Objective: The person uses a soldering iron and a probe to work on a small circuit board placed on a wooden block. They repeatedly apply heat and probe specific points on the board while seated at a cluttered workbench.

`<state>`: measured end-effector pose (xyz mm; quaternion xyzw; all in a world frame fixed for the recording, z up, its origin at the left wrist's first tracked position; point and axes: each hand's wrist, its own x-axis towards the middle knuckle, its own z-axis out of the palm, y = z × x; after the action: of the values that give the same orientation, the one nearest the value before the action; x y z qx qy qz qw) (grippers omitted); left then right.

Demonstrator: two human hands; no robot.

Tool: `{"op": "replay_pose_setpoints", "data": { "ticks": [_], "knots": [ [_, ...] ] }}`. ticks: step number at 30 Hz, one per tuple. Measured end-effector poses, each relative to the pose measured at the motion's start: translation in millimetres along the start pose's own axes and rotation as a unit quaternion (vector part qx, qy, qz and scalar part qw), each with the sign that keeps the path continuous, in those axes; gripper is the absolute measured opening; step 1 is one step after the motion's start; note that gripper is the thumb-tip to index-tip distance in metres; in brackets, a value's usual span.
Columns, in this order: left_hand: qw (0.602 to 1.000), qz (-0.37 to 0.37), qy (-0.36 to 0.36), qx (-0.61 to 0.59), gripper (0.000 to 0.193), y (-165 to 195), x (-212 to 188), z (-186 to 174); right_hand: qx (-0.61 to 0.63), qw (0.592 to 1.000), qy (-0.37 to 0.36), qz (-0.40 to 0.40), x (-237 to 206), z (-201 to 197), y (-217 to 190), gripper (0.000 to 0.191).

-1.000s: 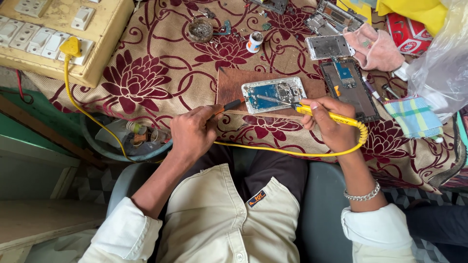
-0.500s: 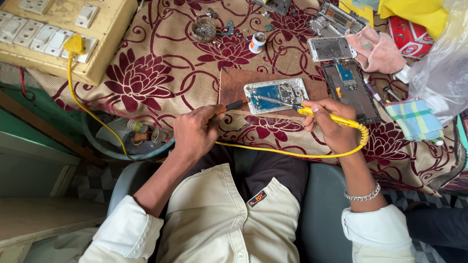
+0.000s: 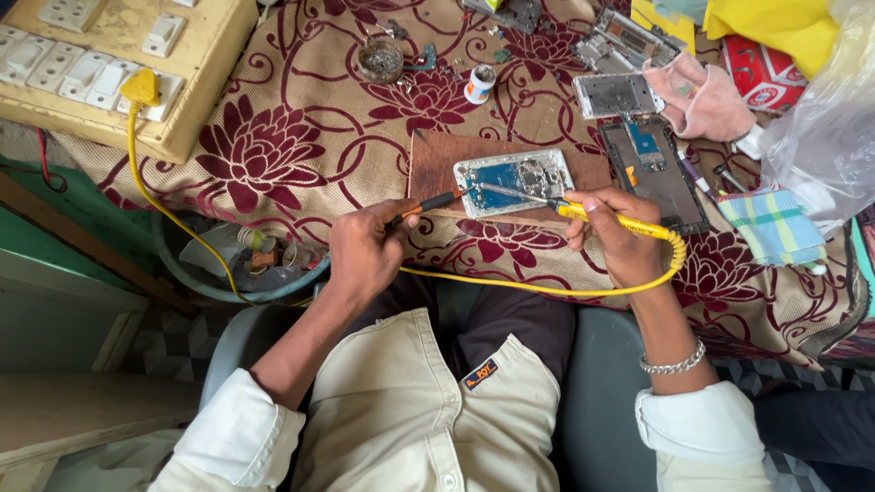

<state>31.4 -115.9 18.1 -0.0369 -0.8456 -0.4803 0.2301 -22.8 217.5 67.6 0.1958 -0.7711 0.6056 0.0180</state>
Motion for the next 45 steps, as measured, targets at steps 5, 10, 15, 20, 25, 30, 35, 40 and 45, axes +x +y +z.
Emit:
{"op": "replay_pose_setpoints", "data": {
  "ticks": [5, 10, 15, 20, 25, 30, 35, 40, 45],
  "knots": [
    [1.000, -0.012, 0.000, -0.003, 0.022, -0.1, -0.7, 0.1, 0.028, 1.000, -0.005, 0.011, 2.0, -3.7, 5.8, 0.033],
    [1.000, -0.009, 0.002, -0.003, 0.022, -0.5, 0.6, 0.3, 0.062, 0.998, -0.006, 0.024, 1.8, -4.9, 9.6, 0.033],
    [1.000, -0.018, -0.007, 0.011, 0.023, 0.4, 0.2, -0.7, 0.006, 1.000, -0.009, 0.003, 0.9, -3.7, 5.5, 0.031],
    [1.000, -0.006, 0.008, 0.016, 0.022, 3.3, 0.7, -2.4, -0.023, 1.000, -0.004, -0.003, 0.7, -0.7, -0.6, 0.030],
    [0.984, 0.155, 0.040, 0.074, 0.024, 7.0, -2.6, -7.7, -0.036, 0.999, -0.014, -0.011, -0.9, 0.1, -3.4, 0.030],
    [0.954, 0.251, 0.054, 0.156, 0.035, 8.0, -6.8, -7.4, -0.035, 0.999, -0.015, -0.018, -0.2, -2.3, 0.6, 0.030],
    [0.972, 0.181, 0.039, 0.142, 0.031, -2.5, 0.7, -10.6, 0.017, 1.000, -0.009, -0.002, 2.1, -3.8, 14.9, 0.031],
    [0.973, 0.197, 0.052, 0.113, 0.024, -6.6, -1.4, -10.0, 0.109, 0.994, 0.001, 0.010, 2.9, -4.1, 27.5, 0.035],
    [0.986, 0.139, 0.053, 0.080, 0.017, -3.5, 0.0, -9.6, 0.079, 0.997, 0.012, 0.013, 3.2, -5.8, 29.1, 0.036]
  ]
}}
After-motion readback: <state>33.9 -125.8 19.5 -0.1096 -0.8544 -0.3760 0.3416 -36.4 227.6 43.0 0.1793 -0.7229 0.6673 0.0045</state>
